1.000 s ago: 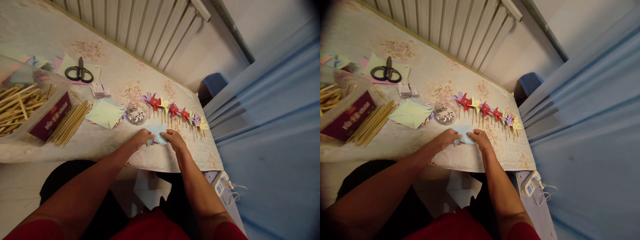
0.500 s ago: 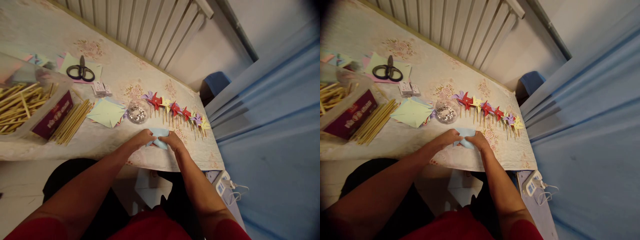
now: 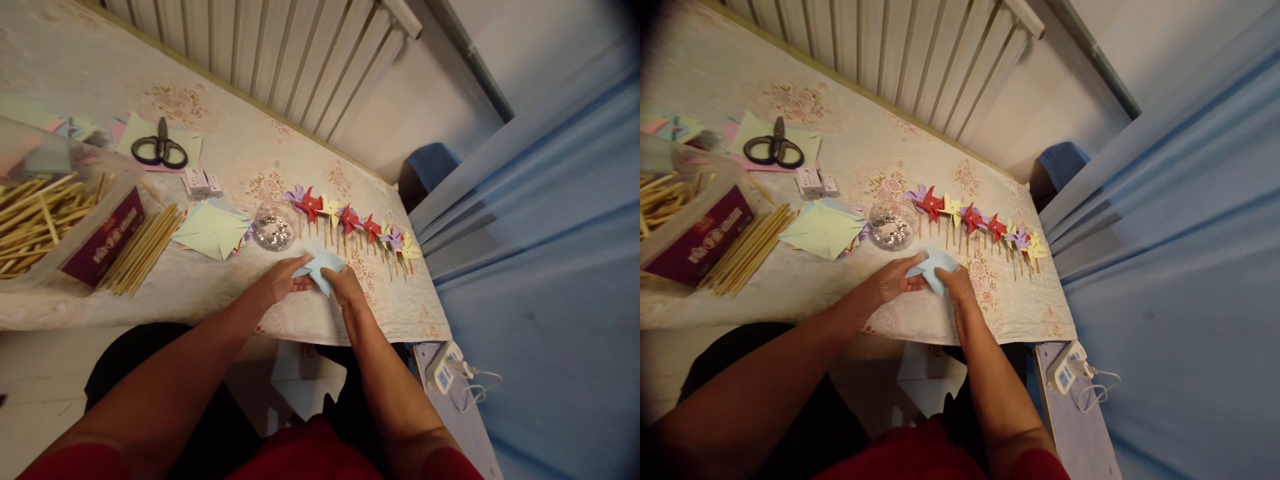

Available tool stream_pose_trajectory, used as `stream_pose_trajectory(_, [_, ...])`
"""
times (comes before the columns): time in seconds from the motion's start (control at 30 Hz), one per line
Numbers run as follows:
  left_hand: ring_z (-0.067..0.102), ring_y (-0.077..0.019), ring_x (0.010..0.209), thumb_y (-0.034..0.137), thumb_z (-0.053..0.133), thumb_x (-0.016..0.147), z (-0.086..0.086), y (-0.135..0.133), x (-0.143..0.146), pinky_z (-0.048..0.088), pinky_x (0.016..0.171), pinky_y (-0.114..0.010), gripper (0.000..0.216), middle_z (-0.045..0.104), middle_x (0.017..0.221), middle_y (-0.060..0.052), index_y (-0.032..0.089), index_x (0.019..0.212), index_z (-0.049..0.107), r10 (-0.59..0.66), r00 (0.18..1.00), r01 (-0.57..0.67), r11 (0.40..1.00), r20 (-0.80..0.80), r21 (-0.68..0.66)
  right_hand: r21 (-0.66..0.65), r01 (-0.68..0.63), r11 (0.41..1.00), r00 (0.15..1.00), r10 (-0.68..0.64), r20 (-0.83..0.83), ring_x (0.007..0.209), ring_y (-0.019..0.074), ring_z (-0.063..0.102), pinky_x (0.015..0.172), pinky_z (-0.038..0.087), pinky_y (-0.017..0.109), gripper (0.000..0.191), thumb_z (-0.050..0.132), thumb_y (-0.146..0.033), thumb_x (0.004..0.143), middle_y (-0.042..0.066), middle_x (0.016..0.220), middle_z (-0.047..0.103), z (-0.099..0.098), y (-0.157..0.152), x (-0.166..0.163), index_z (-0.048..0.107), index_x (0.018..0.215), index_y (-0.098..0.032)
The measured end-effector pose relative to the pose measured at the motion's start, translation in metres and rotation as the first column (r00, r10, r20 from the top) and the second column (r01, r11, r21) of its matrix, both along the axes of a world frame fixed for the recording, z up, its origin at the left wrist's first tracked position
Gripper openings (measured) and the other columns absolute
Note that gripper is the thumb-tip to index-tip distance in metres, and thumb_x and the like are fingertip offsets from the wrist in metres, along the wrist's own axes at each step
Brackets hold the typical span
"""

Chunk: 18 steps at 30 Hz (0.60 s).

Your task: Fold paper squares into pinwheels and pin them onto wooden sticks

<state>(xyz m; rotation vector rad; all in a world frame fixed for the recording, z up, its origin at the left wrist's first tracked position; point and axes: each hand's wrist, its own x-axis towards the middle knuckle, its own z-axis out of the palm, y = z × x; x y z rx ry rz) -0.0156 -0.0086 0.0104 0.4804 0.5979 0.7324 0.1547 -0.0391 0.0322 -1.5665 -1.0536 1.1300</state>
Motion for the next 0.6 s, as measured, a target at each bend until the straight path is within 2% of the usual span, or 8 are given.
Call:
stream_pose_trajectory(0.07, [0.067,-0.0190,0.072,0.044,0.082,0.069,-0.002,0.001,0.002,0.054,0.072,-0.034,0.039,0.071,0.087,-0.007,0.017,0.094,0.068,0.029,0.997,-0.024,0.997,0.068,-0.075,0.041,0.070,0.997,0.997,-0.071,0.026,0.079,0.0204,0.068,0.073,0.053,0.031,0.034,0.070,-0.035,0.062,0.003,0.089,0.075,-0.001,0.001,-0.005,0.071,0.092,-0.019])
stream_pose_trajectory(0.17, [0.067,-0.0191,0.077,0.039,0.084,0.069,-0.004,0.000,0.005,0.053,0.073,-0.032,0.036,0.072,0.086,-0.008,0.015,0.091,0.068,0.088,0.989,-0.075,0.991,0.121,-0.113,0.069,0.145,0.987,0.984,-0.151,0.093,0.086,0.0224,0.068,0.070,0.053,0.029,0.034,0.064,-0.038,0.066,0.005,0.091,0.075,-0.002,0.001,-0.013,0.070,0.094,-0.019])
stream_pose_trajectory(0.37, [0.064,-0.0148,0.069,0.022,0.088,0.054,0.000,-0.008,0.013,0.052,0.070,-0.029,0.038,0.071,0.080,-0.003,0.014,0.086,0.070,0.199,0.972,-0.189,0.978,0.125,-0.090,0.100,0.204,0.974,0.978,-0.207,0.019,0.082,0.0207,0.067,0.073,0.053,0.028,0.038,0.064,-0.038,0.066,0.005,0.094,0.074,-0.005,0.002,-0.029,0.068,0.098,-0.016])
stream_pose_trajectory(0.6, [0.058,-0.0119,0.061,0.022,0.084,0.054,-0.001,-0.011,0.018,0.047,0.061,-0.024,0.027,0.066,0.065,0.000,0.012,0.075,0.069,0.266,0.960,-0.263,0.964,0.089,-0.037,0.107,0.236,0.966,0.971,-0.237,-0.004,0.089,0.0215,0.067,0.074,0.054,0.028,0.036,0.063,-0.040,0.067,0.005,0.095,0.074,-0.013,0.002,-0.042,0.068,0.095,-0.017])
